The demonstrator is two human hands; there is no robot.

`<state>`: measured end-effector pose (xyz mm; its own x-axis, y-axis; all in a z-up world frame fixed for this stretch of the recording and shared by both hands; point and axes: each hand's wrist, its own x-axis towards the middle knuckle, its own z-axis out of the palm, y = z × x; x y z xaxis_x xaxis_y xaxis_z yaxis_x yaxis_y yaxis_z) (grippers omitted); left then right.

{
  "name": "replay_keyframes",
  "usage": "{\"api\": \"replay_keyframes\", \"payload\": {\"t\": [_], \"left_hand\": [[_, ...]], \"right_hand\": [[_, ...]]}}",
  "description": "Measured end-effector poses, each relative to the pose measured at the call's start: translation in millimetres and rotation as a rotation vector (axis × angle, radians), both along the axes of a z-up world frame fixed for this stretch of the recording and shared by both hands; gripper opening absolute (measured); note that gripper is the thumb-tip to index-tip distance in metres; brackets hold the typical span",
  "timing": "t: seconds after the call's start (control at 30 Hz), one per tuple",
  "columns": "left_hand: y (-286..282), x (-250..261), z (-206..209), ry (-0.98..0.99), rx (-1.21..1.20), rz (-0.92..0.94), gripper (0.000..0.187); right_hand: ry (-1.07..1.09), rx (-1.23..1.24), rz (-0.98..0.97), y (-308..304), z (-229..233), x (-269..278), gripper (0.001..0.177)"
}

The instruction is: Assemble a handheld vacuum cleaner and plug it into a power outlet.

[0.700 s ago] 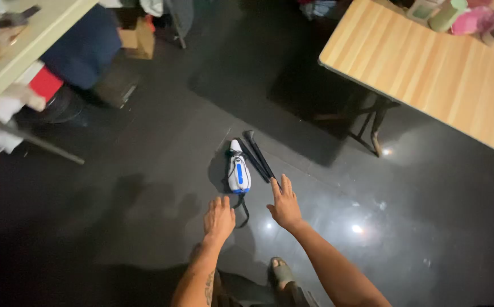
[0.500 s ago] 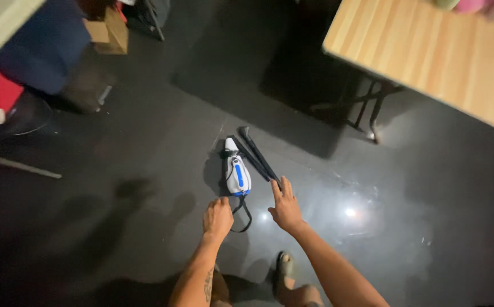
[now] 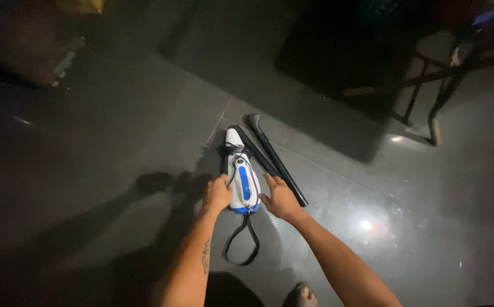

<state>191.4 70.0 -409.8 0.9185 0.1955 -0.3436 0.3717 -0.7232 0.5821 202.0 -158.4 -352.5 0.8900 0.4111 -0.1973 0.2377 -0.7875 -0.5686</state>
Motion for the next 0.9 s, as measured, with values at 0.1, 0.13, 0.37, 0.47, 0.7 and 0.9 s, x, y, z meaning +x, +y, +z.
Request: {"api": "replay_keyframes", "payload": {"t": [0.1,0.13,0.37,0.47,0.7,0.9], "left_hand": [[5,23,-79,-0.159,-0.043,0.022,0.044],[6,28,-82,-0.171,-0.039,0.017,0.044],[16,53,-100,-0.174,-0.158,-0.037,0.051],[20,60,-135,-0.207,-0.172,-0.035,0.049],[27,53,-136,-0.121,-0.243,-0.043,0.054],[38,50,-139,-0.095,-0.373,-0.084,0.032]], "right_hand": [[0.046,0.137,0.021,15,-38,18,0.073],[0.033,0.142,0.018,20,-52,21,0.073],[0.142,0.225,-0.033,48,-105,29,0.09],[0.168,0.185,-0.062,51,-98,26,0.084],[0.188,0.243,-0.074,59,-97,4,0.059],[0.214,0.271,-0.149,69,-100,-18,0.08]]}}
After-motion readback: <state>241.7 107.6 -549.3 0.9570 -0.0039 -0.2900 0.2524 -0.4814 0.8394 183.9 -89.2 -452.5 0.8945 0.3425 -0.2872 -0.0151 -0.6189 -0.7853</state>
